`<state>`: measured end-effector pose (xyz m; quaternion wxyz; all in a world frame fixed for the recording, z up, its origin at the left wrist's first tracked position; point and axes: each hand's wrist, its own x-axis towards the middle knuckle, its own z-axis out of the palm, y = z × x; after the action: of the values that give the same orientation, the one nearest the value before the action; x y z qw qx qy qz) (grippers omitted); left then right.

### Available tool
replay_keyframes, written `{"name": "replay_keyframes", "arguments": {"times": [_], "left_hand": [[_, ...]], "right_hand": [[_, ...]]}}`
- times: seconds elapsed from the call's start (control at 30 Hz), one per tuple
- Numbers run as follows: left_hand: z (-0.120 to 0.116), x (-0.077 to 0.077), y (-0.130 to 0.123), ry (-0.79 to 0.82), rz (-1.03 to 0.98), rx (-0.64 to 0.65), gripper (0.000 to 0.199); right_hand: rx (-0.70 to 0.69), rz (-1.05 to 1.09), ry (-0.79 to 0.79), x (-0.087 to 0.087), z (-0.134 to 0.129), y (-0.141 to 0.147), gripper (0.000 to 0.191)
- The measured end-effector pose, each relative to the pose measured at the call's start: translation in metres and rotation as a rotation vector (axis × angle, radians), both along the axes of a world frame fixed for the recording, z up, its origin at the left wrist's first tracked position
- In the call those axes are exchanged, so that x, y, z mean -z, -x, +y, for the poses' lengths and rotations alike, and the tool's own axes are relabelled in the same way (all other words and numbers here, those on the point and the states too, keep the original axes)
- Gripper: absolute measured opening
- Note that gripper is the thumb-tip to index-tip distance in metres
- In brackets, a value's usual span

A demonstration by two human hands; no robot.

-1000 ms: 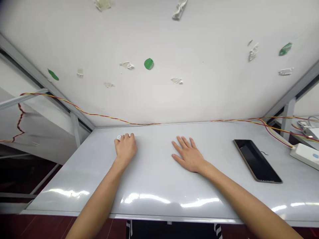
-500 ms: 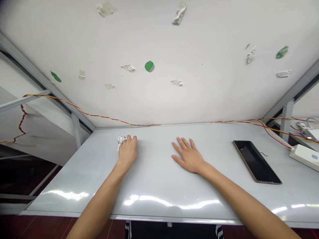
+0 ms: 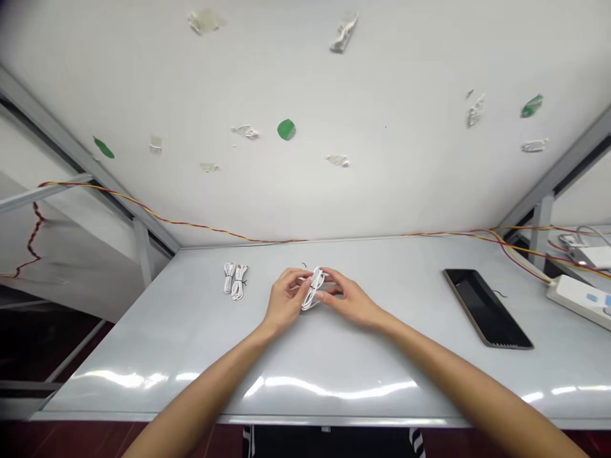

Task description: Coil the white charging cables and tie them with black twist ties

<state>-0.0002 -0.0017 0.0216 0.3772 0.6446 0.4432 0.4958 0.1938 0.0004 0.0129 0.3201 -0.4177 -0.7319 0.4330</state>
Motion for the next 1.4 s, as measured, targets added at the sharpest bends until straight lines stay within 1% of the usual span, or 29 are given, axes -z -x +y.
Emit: {"name": "replay_keyframes", "arguments": {"times": [0.07, 0.1, 0.2, 0.3, 0.4, 0.5, 0.57, 0.67, 0.8, 0.87, 0.97, 1.13, 1.2, 1.3, 1.4], "left_hand": [[-0.005, 0.003, -0.005, 0.053, -0.077, 0.037, 0.023], [-0.006, 0.004, -0.006, 0.08, -0.095, 0.045, 0.025], [-0.006, 0.003, -0.004, 0.183, -0.117, 0.067, 0.032], [-0.003, 0.0, -0.001, 0.315, -0.196, 0.123, 0.041], [-0.001, -0.001, 0.002, 0.439, -0.302, 0.184, 0.051], [0.0, -0.003, 0.004, 0.566, -0.474, 0.2, 0.054], [0.0, -0.003, 0.005, 0.608, -0.565, 0.187, 0.053], [0.001, -0.003, 0.005, 0.616, -0.603, 0.174, 0.051], [0.001, 0.0, 0.003, 0.567, -0.528, 0.134, 0.057], [0.001, 0.002, 0.002, 0.531, -0.487, 0.125, 0.059], [-0.001, 0.005, 0.001, 0.503, -0.448, 0.123, 0.054], [-0.002, 0.006, 0.0, 0.492, -0.438, 0.182, 0.036], [-0.002, 0.005, 0.0, 0.467, -0.428, 0.208, 0.034], [-0.003, 0.002, 0.001, 0.431, -0.34, 0.236, 0.034], [-0.004, 0.0, 0.0, 0.374, -0.265, 0.224, 0.03]], "right_hand": [[-0.006, 0.189, 0.147, 0.0, 0.001, 0.009, 0.065], [0.017, 0.245, 0.184, 0.001, 0.001, 0.012, 0.064], [0.071, 0.325, 0.205, 0.003, 0.002, 0.011, 0.061], [0.044, 0.34, 0.131, 0.0, -0.001, 0.005, 0.06], [0.03, 0.268, 0.022, -0.002, -0.004, 0.003, 0.061], [0.1, 0.194, -0.072, 0.001, -0.007, 0.005, 0.06], [0.146, 0.161, -0.102, 0.004, -0.008, 0.006, 0.058], [0.149, 0.124, -0.111, 0.003, -0.009, 0.007, 0.052], [0.27, 0.119, -0.213, -0.007, -0.015, 0.008, 0.034], [0.245, 0.128, -0.207, -0.01, -0.018, 0.01, 0.028], [0.181, 0.151, -0.132, -0.01, -0.02, 0.012, 0.028], [0.21, 0.239, 0.076, -0.004, -0.014, 0.01, 0.031], [0.204, 0.287, 0.145, -0.002, -0.012, 0.007, 0.033], [0.184, 0.35, 0.212, 0.0, -0.01, 0.006, 0.034], [0.155, 0.369, 0.262, -0.001, -0.012, 0.007, 0.035]]}}
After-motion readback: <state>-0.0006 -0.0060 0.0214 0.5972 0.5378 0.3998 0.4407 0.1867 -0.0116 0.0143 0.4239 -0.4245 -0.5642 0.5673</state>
